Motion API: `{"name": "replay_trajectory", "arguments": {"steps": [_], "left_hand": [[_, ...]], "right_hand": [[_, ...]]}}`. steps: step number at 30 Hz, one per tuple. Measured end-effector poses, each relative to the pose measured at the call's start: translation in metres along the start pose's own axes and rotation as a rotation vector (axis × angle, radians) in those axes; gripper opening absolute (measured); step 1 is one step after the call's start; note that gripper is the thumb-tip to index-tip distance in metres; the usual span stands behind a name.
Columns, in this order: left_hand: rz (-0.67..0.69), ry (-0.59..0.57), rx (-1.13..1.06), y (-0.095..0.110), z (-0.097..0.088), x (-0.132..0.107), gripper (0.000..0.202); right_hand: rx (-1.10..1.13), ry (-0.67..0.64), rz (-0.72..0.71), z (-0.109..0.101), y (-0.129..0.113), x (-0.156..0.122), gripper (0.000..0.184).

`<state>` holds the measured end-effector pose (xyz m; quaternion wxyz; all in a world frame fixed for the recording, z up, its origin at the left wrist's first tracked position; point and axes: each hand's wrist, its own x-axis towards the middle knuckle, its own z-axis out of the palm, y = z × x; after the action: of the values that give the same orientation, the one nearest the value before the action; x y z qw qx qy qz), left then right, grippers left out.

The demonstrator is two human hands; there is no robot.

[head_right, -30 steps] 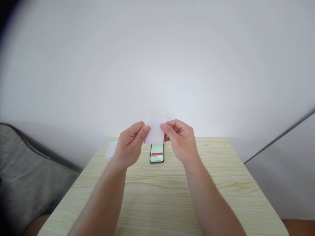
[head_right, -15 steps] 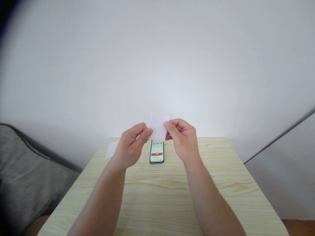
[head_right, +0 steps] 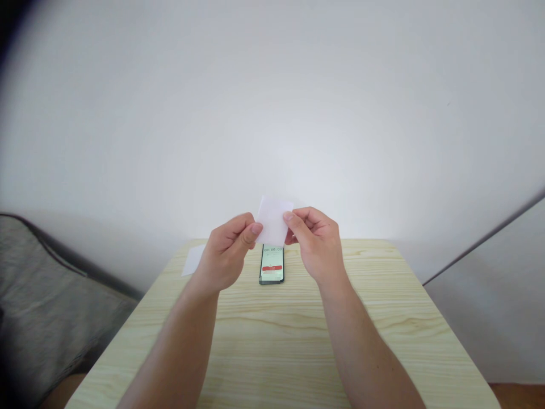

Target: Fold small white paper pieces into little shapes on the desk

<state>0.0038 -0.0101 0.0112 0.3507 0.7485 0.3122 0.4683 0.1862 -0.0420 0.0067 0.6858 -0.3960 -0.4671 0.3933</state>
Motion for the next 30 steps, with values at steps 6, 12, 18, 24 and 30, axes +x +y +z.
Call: {"name": "replay_trajectory", "arguments": {"steps": [6, 12, 18, 24, 30], "left_hand": [[0.001, 0.001, -0.059, -0.002, -0.001, -0.001, 0.044], [-0.011, 0.158, -0.126, -0.006, 0.0, 0.001, 0.029], [-0.051, 0.307, -0.209, -0.009, 0.0, 0.003, 0.021], [-0.029, 0.351, -0.169, 0.001, 0.001, 0.002, 0.014], [-0.02, 0.355, -0.225, -0.002, 0.002, 0.002, 0.017]], "right_hand": [[-0.013, -0.002, -0.01, -0.002, 0.0, 0.0, 0.022], [-0.118, -0.004, -0.066, -0.003, 0.002, 0.0, 0.022], [-0.299, -0.093, -0.142, -0.001, -0.001, -0.006, 0.022], [-0.316, -0.08, -0.126, -0.001, 0.001, -0.006, 0.023], [-0.235, -0.085, -0.075, -0.002, 0.004, -0.005, 0.027]]}}
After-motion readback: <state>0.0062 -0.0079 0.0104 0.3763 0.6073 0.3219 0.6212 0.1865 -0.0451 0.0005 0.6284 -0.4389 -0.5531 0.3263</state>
